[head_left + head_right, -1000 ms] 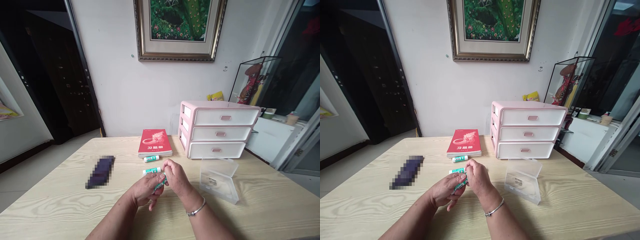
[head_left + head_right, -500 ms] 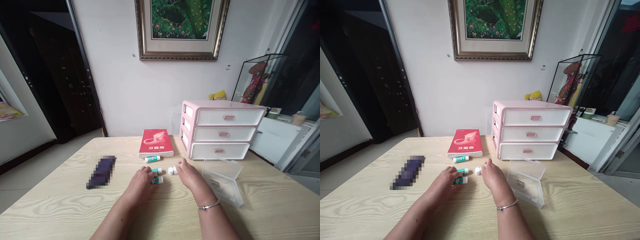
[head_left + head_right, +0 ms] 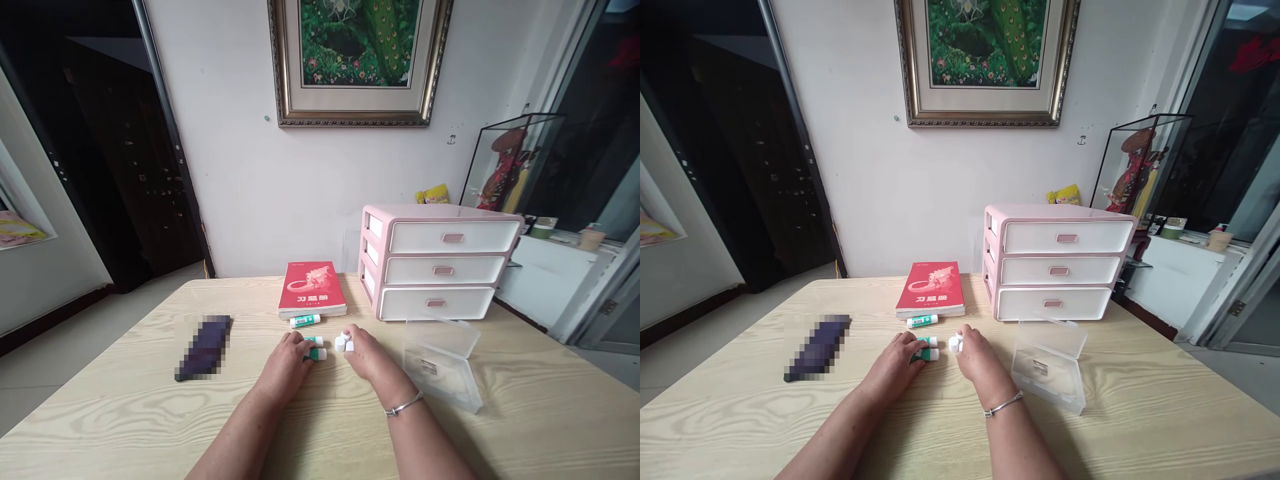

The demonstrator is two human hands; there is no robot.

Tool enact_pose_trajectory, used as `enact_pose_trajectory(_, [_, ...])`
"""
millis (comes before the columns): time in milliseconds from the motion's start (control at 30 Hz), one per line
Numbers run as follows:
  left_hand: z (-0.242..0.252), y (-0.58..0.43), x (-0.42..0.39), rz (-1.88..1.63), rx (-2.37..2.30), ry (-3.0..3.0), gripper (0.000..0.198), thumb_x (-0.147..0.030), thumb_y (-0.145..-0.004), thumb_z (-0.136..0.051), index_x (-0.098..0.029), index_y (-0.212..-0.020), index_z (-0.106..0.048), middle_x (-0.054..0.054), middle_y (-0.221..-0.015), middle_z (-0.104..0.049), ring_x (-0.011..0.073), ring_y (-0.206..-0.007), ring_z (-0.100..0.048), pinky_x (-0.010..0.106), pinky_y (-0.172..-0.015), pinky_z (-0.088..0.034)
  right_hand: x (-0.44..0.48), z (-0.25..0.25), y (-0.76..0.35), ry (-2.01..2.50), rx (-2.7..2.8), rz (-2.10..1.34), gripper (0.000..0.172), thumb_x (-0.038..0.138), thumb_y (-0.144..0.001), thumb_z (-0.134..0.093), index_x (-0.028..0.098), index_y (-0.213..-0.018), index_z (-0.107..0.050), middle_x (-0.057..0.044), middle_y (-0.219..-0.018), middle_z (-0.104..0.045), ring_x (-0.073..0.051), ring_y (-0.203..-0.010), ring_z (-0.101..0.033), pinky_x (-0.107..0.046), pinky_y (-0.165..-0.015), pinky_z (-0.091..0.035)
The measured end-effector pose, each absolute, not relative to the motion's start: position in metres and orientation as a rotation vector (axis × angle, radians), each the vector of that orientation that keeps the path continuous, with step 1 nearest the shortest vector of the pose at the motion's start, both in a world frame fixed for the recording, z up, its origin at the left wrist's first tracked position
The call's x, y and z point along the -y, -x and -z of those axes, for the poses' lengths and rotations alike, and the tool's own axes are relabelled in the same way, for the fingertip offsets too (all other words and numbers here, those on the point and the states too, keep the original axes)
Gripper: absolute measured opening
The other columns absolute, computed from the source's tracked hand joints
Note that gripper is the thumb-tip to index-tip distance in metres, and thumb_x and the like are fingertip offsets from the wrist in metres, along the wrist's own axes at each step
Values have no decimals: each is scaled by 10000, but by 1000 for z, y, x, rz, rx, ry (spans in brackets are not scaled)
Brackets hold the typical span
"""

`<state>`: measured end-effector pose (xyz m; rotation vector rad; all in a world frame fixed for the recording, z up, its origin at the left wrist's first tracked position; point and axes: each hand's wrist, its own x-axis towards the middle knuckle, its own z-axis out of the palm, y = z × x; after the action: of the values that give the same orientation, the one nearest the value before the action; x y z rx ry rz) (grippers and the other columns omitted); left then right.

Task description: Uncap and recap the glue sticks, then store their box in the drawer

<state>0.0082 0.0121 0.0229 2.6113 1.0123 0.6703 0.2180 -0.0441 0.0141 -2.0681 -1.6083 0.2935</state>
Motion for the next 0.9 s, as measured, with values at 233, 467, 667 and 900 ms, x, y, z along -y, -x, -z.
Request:
enact_pose_trajectory(233, [-25,-6,-14,-902,-1027,-2559,292,-216,-831,-616,-209,-1105,-715,119,-1074,-632,290,-1066,-564,412,-935,-461,46,-23,-215,1974,1549,-289,383,193,-818,-567,162,-1199,-564,-133,-1136,-622,-231,-1014,-606,-299,-850,-415])
enact_pose_trajectory(467, [-32,-3,-11,-1130,-1066,-2261,276,-393,-894,-550,-240,-1047,-720,81,-1029,-659,241,-968,-607,365,-852,-490,51,-40,-205,1778,1442,-263,276,212,-853,-518,185,-1109,-617,-66,-948,-671,-191,-885,-620,-291,-799,-430])
enact_pose_trajectory(667, [-38,-7,-7,-929,-837,-1615,411,-568,-832,-604,-160,-833,-649,39,-785,-625,157,-696,-571,249,-614,-441,43,-31,-184,1448,1221,-887,226,376,-806,-606,180,-916,-626,22,-670,-580,-117,-548,-522,-232,-516,-360])
enact_pose_trajectory(900, [-71,-7,-5,-657,-334,-1051,623,-751,-856,-368,-174,-681,-521,-16,-595,-435,99,-483,-424,217,-435,-304,56,-77,-174,714,928,-1760,515,703,-854,-439,202,-750,-498,65,-533,-383,-79,-429,-359,-216,-443,-166])
